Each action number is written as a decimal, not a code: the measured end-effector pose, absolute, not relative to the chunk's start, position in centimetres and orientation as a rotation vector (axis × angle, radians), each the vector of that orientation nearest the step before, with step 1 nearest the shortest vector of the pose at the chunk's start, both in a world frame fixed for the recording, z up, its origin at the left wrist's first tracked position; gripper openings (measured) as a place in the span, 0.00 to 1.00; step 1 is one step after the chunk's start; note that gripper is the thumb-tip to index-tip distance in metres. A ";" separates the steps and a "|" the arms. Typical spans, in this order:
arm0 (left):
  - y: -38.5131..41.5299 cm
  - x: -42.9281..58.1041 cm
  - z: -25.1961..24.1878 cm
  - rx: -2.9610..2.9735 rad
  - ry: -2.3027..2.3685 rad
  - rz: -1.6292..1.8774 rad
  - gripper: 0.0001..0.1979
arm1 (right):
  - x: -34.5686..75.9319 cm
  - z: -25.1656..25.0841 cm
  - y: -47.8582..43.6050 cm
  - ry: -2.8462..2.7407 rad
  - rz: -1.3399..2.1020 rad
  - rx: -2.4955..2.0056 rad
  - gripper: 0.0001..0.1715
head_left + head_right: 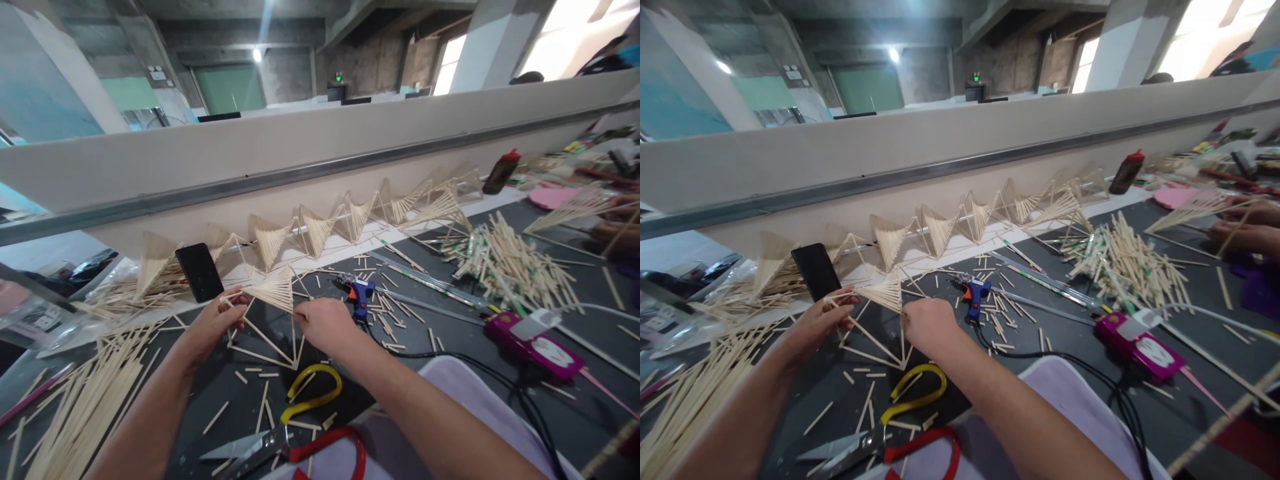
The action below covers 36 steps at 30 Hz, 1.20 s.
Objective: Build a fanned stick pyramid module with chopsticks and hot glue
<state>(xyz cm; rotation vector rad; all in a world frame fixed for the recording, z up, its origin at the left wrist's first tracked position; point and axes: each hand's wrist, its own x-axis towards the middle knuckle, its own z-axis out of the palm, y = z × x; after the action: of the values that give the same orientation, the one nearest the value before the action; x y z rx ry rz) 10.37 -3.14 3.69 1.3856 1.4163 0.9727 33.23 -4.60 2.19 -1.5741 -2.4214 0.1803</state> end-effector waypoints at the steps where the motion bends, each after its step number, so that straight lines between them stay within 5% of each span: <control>1: -3.2 10.4 3.7 1.385 1.417 0.971 0.28 | 33.2 2.2 -4.6 -2.425 0.185 -1.581 0.19; 36: -3.3 10.4 3.9 1.375 1.473 0.948 0.33 | 32.9 1.4 -4.3 -2.375 0.207 -1.553 0.17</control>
<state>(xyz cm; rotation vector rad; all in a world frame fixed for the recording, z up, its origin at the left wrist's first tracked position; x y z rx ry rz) 10.41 -3.25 3.91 1.3751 1.4730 0.9482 32.89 -4.33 1.37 -1.5532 -2.3746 0.2072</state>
